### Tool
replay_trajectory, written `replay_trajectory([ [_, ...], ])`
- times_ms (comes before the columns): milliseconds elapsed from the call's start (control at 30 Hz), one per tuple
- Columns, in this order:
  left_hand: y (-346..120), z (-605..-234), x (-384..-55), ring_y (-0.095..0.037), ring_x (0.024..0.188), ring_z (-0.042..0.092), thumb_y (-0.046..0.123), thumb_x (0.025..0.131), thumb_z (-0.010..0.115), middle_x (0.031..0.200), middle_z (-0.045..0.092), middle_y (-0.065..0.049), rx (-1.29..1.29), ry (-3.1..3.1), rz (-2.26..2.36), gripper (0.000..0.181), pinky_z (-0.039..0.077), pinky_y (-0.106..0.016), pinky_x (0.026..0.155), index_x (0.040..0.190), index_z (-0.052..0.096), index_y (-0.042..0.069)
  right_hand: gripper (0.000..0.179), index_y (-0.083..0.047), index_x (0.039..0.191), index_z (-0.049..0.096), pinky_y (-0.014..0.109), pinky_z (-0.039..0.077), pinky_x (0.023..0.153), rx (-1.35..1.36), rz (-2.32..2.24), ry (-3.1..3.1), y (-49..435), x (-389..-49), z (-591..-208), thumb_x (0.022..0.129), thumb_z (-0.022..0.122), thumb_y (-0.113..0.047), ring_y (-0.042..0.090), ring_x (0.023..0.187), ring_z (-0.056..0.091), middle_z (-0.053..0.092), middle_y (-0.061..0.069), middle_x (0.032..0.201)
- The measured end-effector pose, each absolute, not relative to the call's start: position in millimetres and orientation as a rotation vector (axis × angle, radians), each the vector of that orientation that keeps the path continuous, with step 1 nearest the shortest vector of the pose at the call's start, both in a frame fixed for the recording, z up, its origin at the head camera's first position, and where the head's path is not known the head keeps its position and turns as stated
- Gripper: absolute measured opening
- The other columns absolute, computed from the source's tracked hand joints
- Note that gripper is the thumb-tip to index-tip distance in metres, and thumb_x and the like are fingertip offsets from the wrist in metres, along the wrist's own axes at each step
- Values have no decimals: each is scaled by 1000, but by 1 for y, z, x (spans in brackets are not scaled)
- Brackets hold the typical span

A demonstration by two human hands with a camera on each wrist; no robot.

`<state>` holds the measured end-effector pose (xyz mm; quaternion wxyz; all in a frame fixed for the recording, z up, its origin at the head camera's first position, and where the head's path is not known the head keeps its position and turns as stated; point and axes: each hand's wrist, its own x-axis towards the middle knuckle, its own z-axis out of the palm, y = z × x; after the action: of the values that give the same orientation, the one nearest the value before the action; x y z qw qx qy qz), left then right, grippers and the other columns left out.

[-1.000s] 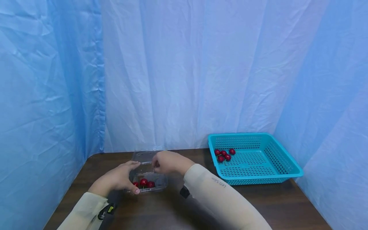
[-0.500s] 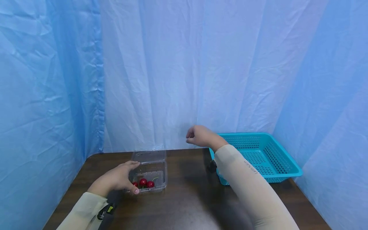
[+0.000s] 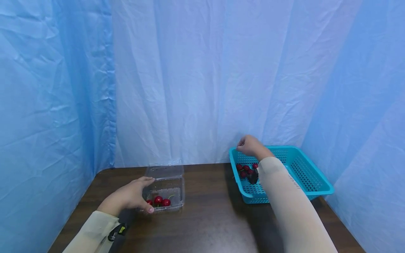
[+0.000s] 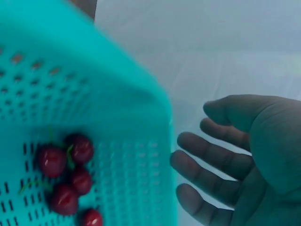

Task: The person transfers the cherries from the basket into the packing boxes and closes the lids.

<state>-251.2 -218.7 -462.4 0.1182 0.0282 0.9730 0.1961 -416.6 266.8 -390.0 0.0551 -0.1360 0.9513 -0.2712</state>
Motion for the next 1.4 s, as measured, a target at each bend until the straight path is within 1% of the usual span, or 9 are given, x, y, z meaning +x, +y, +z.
replay_trajectory([
  [67, -218, -462, -251, -55, 166, 40, 51, 68, 110, 183, 41, -18, 80, 2846, 577, 123, 48, -83, 117, 172, 51, 22, 29, 3, 123, 79, 44, 61, 83, -373, -838, 2886, 276, -419, -395, 113, 64, -21, 25, 91, 68, 78, 22, 111],
  [133, -218, -462, -251, -55, 166, 40, 51, 68, 110, 182, 41, -18, 78, 2847, 580, 123, 48, -83, 117, 172, 52, 22, 29, 0, 100, 77, 40, 55, 74, -325, -840, 2874, 284, -421, -400, 114, 63, -21, 21, 75, 57, 71, 13, 88],
  [300, -218, -462, -250, -55, 166, 40, 51, 68, 110, 183, 41, -18, 75, 2851, 578, 123, 48, -83, 117, 172, 51, 21, 54, -19, 64, 43, 38, 45, 63, -246, -842, 2821, 301, -426, -413, 115, 60, -20, 14, 56, 33, 35, -6, 59],
  [533, -217, -460, -248, -55, 165, 41, 52, 68, 110, 182, 42, -18, 74, 2850, 576, 124, 48, -83, 118, 172, 51, 20, 49, -21, 68, 44, 35, 44, 60, -122, -781, 2787, 316, -431, -436, 113, 61, -18, 14, 58, 34, 35, -6, 63],
  [633, -216, -458, -248, -54, 165, 41, 52, 67, 110, 182, 42, -18, 69, 2852, 570, 124, 48, -82, 117, 172, 51, 21, 32, -7, 83, 68, 39, 56, 67, -88, -719, 2789, 318, -432, -443, 112, 63, -18, 21, 70, 56, 64, 9, 79],
  [700, -216, -458, -248, -54, 165, 41, 52, 67, 110, 182, 42, -18, 69, 2853, 570, 125, 49, -82, 117, 172, 51, 21, 28, -6, 86, 71, 41, 58, 71, -69, -694, 2783, 319, -432, -448, 111, 65, -18, 22, 75, 59, 67, 10, 83],
  [767, -216, -458, -248, -54, 166, 40, 51, 67, 110, 182, 42, -18, 69, 2851, 575, 124, 48, -82, 118, 173, 51, 21, 28, -7, 83, 70, 39, 56, 70, -59, -693, 2765, 321, -432, -453, 109, 65, -15, 22, 73, 57, 66, 10, 81],
  [867, -217, -461, -248, -54, 166, 40, 50, 68, 110, 183, 41, -17, 67, 2848, 579, 123, 47, -82, 119, 173, 51, 22, 42, -19, 69, 50, 36, 49, 66, -30, -727, 2724, 321, -432, -462, 107, 67, -13, 16, 64, 43, 45, -2, 67],
  [1400, -219, -459, -244, -53, 166, 41, 49, 69, 110, 183, 42, -17, 74, 2844, 608, 121, 48, -82, 118, 172, 52, 22, 39, -16, 72, 51, 32, 47, 58, 72, -806, 2712, 317, -420, -470, 107, 65, -5, 14, 60, 40, 40, -2, 67],
])
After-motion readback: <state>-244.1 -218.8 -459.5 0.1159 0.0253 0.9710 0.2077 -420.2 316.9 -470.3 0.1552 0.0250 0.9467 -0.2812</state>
